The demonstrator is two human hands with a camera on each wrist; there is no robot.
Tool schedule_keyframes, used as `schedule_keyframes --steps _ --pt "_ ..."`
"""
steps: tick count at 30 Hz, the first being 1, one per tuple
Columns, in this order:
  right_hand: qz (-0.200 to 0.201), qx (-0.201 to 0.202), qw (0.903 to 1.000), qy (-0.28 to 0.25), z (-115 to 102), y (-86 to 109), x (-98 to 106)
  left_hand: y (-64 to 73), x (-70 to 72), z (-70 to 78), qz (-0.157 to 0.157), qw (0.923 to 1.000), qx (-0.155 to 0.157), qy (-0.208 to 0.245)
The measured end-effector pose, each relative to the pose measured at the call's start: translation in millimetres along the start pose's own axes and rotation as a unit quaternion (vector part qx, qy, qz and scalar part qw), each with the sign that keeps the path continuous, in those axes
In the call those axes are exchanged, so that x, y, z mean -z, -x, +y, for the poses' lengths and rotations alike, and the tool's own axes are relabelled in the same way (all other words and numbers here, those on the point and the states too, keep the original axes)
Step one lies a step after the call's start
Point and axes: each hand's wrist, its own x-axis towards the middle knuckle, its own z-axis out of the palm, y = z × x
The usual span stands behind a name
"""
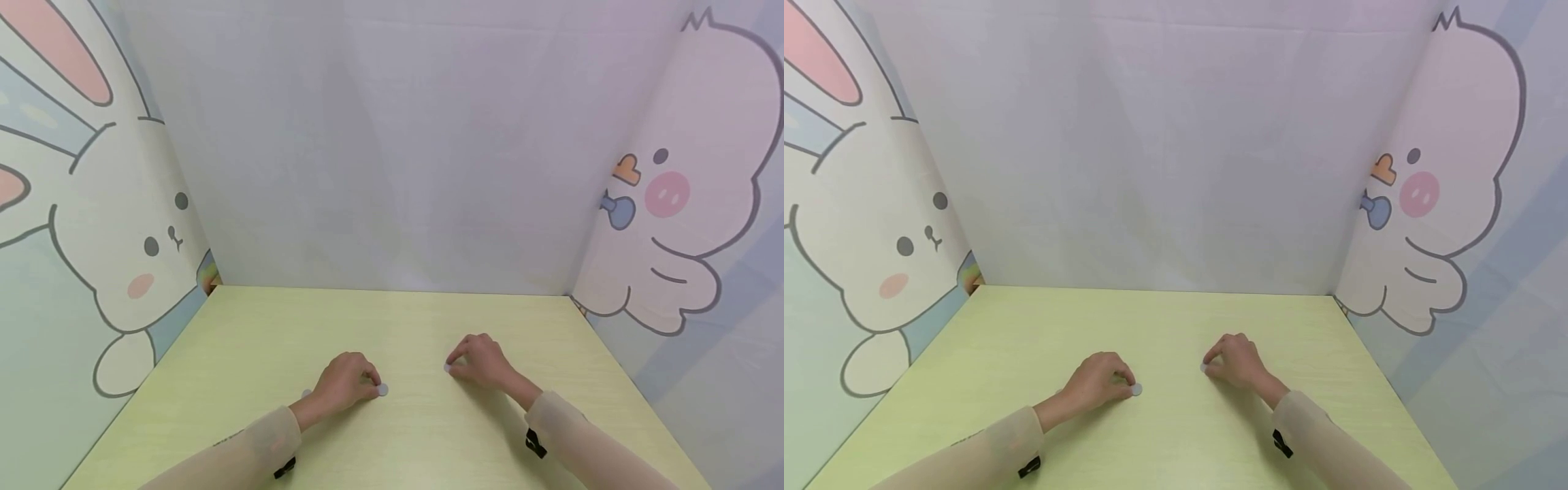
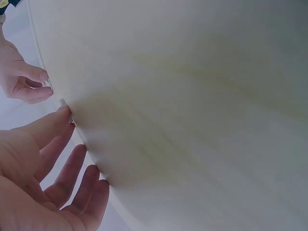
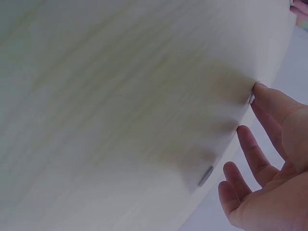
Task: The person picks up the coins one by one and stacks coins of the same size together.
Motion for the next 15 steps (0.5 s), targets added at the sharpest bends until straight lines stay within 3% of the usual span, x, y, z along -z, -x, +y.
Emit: schedule_keyframes --steps 15 --pt "0.014 0.037 0.9992 0.012 -12.0 15.8 -1.1 0.7 1.4 2.8 -0.001 1.0 -0.002 -0.001"
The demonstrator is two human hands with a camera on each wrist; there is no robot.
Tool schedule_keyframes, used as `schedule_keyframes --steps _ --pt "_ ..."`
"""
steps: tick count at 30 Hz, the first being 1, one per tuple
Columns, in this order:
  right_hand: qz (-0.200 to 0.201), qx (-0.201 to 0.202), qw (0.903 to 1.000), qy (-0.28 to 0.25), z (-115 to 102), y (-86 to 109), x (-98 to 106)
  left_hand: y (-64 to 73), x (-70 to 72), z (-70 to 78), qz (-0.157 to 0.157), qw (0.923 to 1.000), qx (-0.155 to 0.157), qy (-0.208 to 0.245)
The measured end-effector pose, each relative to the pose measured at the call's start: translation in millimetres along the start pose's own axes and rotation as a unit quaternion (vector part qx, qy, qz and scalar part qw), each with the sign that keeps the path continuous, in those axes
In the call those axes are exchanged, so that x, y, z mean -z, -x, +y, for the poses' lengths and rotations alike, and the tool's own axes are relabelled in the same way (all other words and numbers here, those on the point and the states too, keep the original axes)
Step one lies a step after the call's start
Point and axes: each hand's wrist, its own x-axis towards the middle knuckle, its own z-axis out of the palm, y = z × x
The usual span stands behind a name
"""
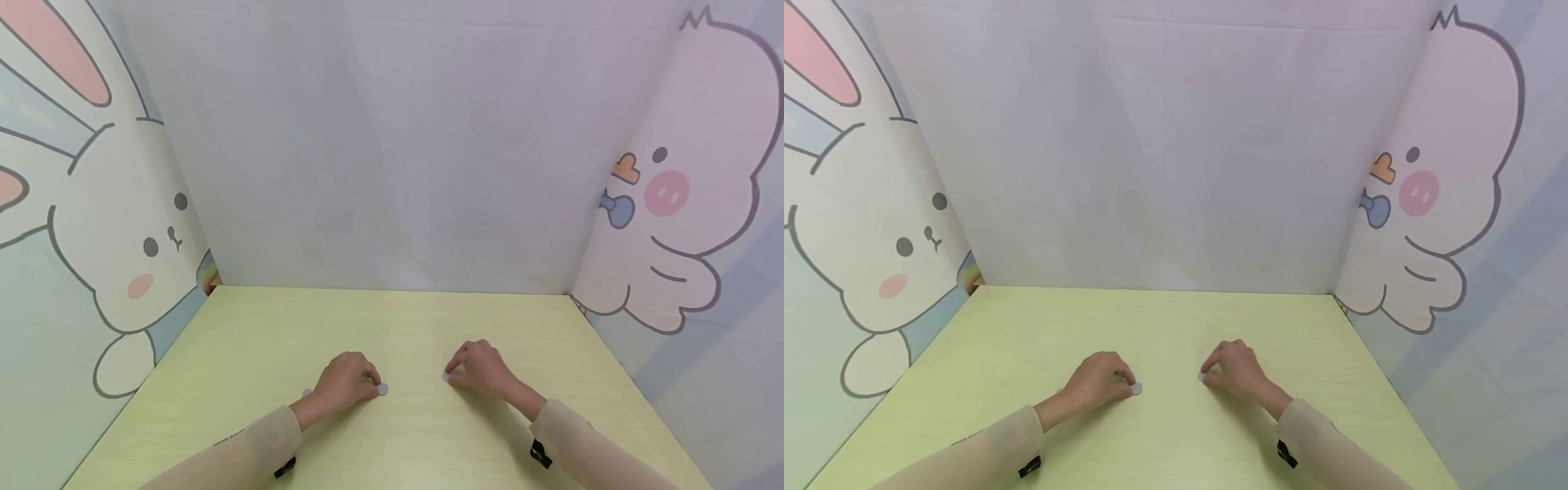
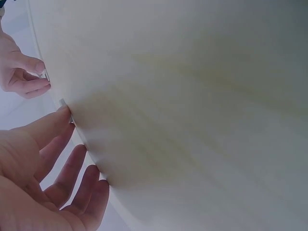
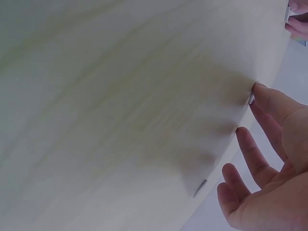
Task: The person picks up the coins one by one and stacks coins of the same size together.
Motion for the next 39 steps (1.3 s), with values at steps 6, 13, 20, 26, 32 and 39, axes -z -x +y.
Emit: schedule_keyframes --steps 6,13,20,26,32,39 --pt "-0.004 0.007 1.0 0.005 -1.9 3.4 -1.9 0.3 -0.7 -0.9 0.002 1.0 -0.006 0.001" --pt "0.0 0.013 0.9999 -0.007 -6.2 7.4 -2.5 -0.3 -0.9 -0.9 0.003 1.0 -0.007 -0.002" --pt "0.006 0.02 0.9997 -0.012 -10.2 10.1 -2.2 0.6 -0.1 0.2 0.002 1.0 -0.008 0.001" --pt "0.01 0.027 0.9994 -0.016 -11.3 11.8 -2.6 0.4 0.0 -0.2 0.002 1.0 -0.004 -0.002" --pt "0.008 0.03 0.9993 -0.023 -13.4 13.8 -2.0 -0.1 -0.1 0.0 0.001 1.0 0.0 -0.005" --pt "0.002 0.022 0.9994 -0.026 -16.0 17.1 -1.9 -0.7 -1.1 -1.3 0.0 1.0 0.002 -0.007"
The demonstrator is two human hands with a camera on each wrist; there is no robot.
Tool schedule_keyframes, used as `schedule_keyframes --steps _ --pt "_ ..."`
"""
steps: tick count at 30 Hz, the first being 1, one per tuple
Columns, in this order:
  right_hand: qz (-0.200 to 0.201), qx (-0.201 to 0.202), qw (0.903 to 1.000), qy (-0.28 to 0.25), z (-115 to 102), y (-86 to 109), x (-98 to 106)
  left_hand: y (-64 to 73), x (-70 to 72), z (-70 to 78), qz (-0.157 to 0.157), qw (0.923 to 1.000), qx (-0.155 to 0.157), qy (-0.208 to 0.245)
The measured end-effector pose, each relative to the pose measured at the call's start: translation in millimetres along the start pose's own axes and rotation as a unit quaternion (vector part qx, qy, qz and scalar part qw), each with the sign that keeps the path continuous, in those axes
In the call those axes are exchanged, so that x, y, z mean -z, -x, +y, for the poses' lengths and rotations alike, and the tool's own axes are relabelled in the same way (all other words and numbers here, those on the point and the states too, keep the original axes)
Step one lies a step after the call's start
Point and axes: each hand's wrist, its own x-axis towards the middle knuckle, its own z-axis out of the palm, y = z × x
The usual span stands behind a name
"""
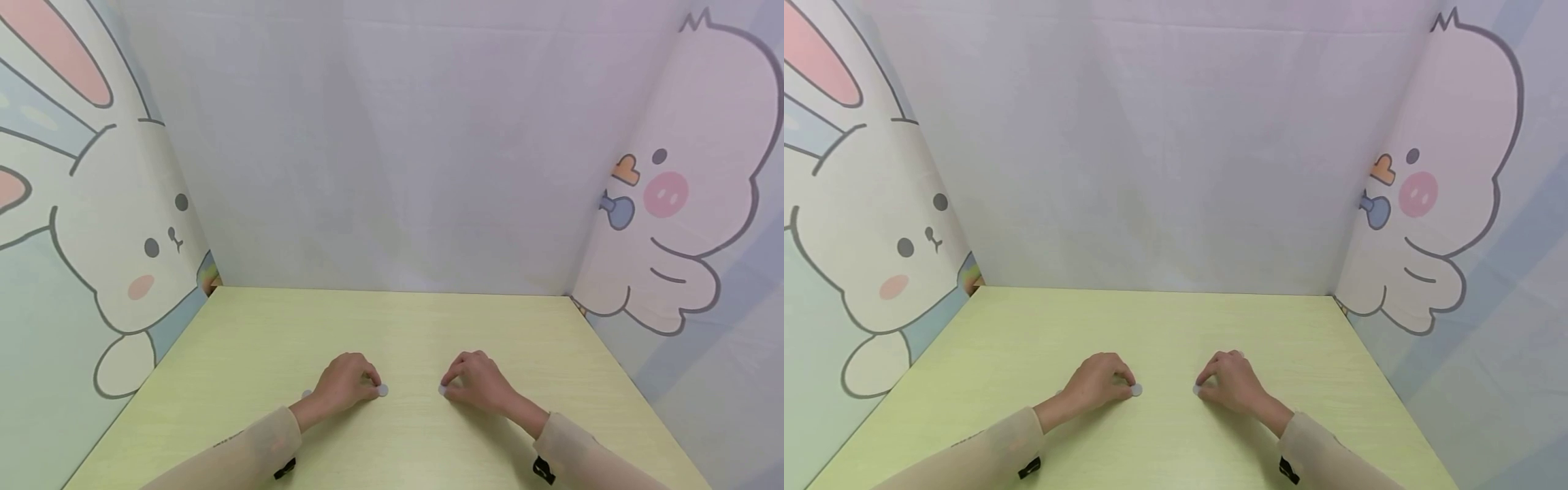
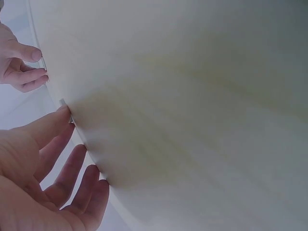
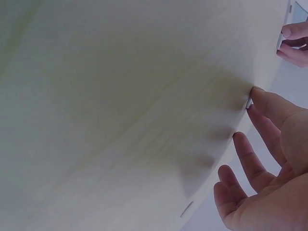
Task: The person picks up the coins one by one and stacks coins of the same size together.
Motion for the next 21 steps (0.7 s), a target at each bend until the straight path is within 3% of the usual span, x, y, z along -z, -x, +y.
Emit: schedule_keyframes --steps 21 --pt "-0.006 -0.008 0.9999 -0.013 -0.7 2.6 0.1 -0.2 -1.0 -2.0 0.0 0.9999 -0.003 -0.011"
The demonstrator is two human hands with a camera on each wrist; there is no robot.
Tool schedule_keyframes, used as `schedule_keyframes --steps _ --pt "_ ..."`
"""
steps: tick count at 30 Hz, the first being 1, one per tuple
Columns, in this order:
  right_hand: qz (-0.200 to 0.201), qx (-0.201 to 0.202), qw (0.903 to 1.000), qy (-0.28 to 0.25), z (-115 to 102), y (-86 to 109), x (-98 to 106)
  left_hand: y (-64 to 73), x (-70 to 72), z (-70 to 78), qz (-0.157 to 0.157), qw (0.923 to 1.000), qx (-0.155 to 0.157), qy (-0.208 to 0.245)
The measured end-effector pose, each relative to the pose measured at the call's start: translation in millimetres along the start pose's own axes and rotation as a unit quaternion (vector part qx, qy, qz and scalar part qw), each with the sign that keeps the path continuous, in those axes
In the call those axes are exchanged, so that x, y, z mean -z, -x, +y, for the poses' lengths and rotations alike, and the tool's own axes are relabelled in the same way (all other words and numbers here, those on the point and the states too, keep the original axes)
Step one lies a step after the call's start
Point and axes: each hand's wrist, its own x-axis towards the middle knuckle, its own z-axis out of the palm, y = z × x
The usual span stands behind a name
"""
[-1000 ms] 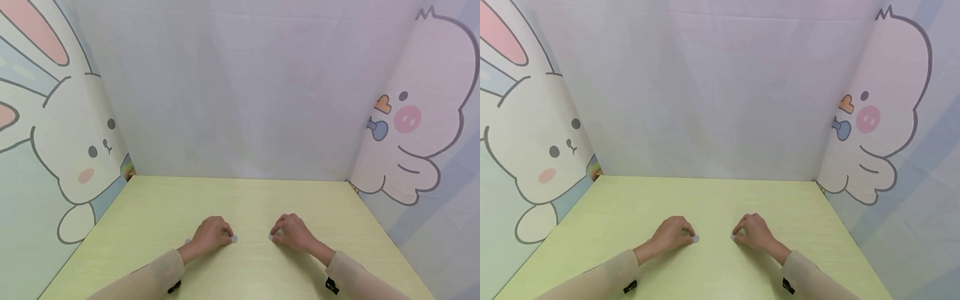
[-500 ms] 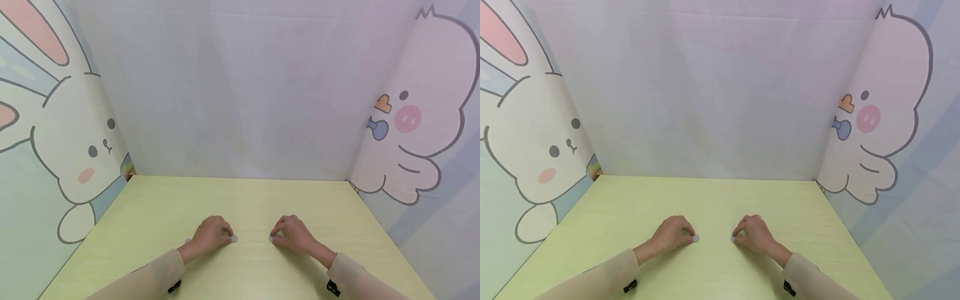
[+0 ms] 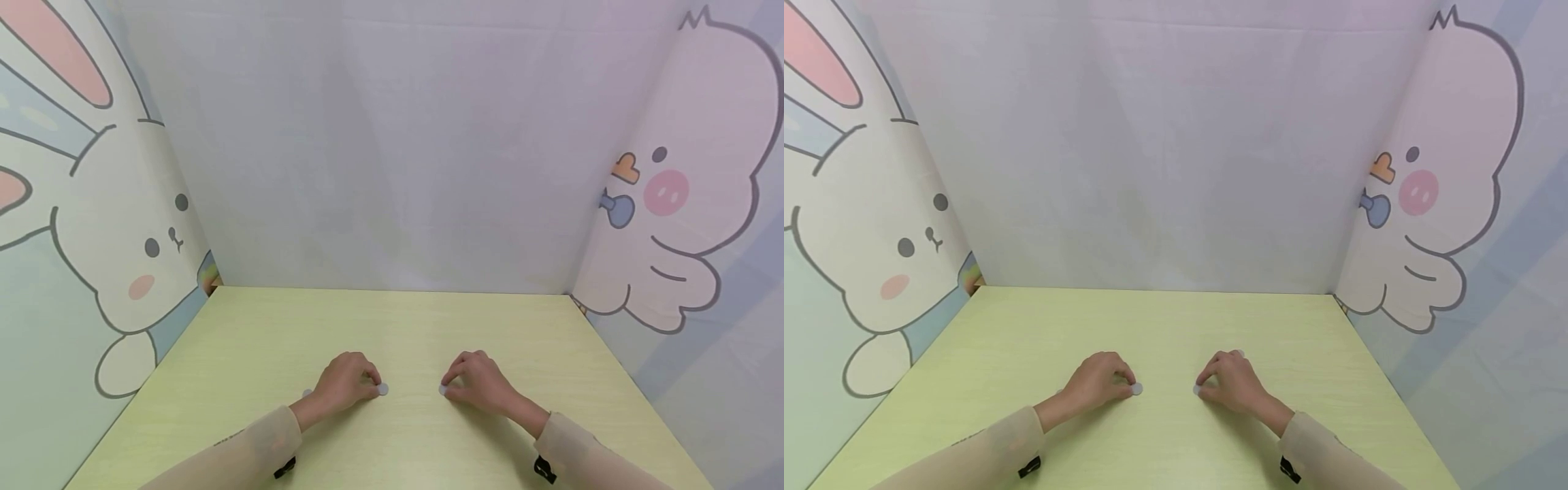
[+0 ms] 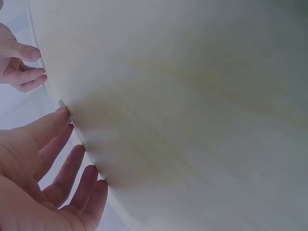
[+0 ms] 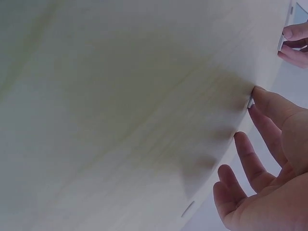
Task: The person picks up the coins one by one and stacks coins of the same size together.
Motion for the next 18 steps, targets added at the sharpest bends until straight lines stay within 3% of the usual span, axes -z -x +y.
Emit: schedule_keyframes --steps 18 --pt "0.005 0.007 1.0 -0.003 0.9 1.3 0.1 0.5 -0.1 -0.2 -0.001 1.0 -0.003 0.0"
